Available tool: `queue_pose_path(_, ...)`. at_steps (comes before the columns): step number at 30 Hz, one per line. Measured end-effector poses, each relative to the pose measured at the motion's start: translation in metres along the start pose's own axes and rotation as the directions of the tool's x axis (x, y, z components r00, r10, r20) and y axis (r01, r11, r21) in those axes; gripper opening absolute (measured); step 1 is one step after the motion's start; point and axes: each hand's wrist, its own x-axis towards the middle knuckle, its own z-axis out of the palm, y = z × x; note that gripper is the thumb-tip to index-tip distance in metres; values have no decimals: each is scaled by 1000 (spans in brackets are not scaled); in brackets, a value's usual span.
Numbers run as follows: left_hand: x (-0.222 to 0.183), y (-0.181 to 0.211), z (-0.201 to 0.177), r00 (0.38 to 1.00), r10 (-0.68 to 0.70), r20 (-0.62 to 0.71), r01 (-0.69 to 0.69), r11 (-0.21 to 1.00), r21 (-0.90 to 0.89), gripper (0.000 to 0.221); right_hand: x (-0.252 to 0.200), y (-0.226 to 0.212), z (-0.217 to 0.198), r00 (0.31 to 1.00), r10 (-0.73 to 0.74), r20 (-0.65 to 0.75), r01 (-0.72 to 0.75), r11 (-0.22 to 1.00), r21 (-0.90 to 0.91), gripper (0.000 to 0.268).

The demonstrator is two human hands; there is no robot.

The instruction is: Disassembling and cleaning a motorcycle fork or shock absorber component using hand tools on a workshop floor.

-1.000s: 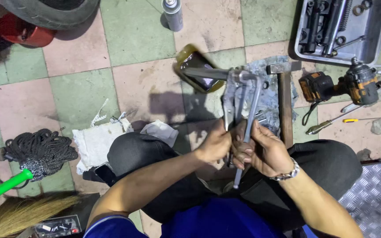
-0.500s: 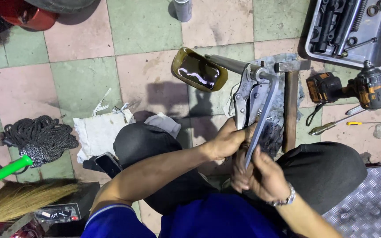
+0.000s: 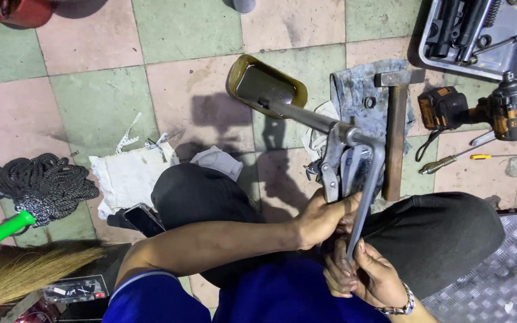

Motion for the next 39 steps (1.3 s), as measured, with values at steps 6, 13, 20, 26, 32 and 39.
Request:
queue_pose_path(6, -4, 11, -6, 984, -154, -94, 147, 986, -72, 8, -5, 16, -18, 1000, 28, -8, -28, 1000, -13, 46)
queue_pose_path(13, -9, -3, -16, 981, -132, 145, 145, 986, -78, 13, -64, 76, -125, 943, -221, -250, 62, 853, -518, 44)
queue_pose_path(20, -7, -12, -34, 946, -118, 303, 168, 976, -141, 27, -54, 53, -118, 965, -198, -173, 7, 676, -737, 45)
queue_pose_path(26, -4, 2, -25, 946, -203, 253, 216, 976, -27, 14, -75, 59, -135, 983, -122, -138, 11, 787, -617, 45)
queue_pose_path(32, -5, -24, -28, 966, -204, 160, 218, 973, -75, 18, -59, 45, -72, 936, -260, -237, 34, 738, -674, 46)
queue_pose_path(39, 12, -34, -23, 970, -210, 120, 232, 949, -211, 7, -42, 24, -29, 931, -235, -279, -1, 764, -646, 47)
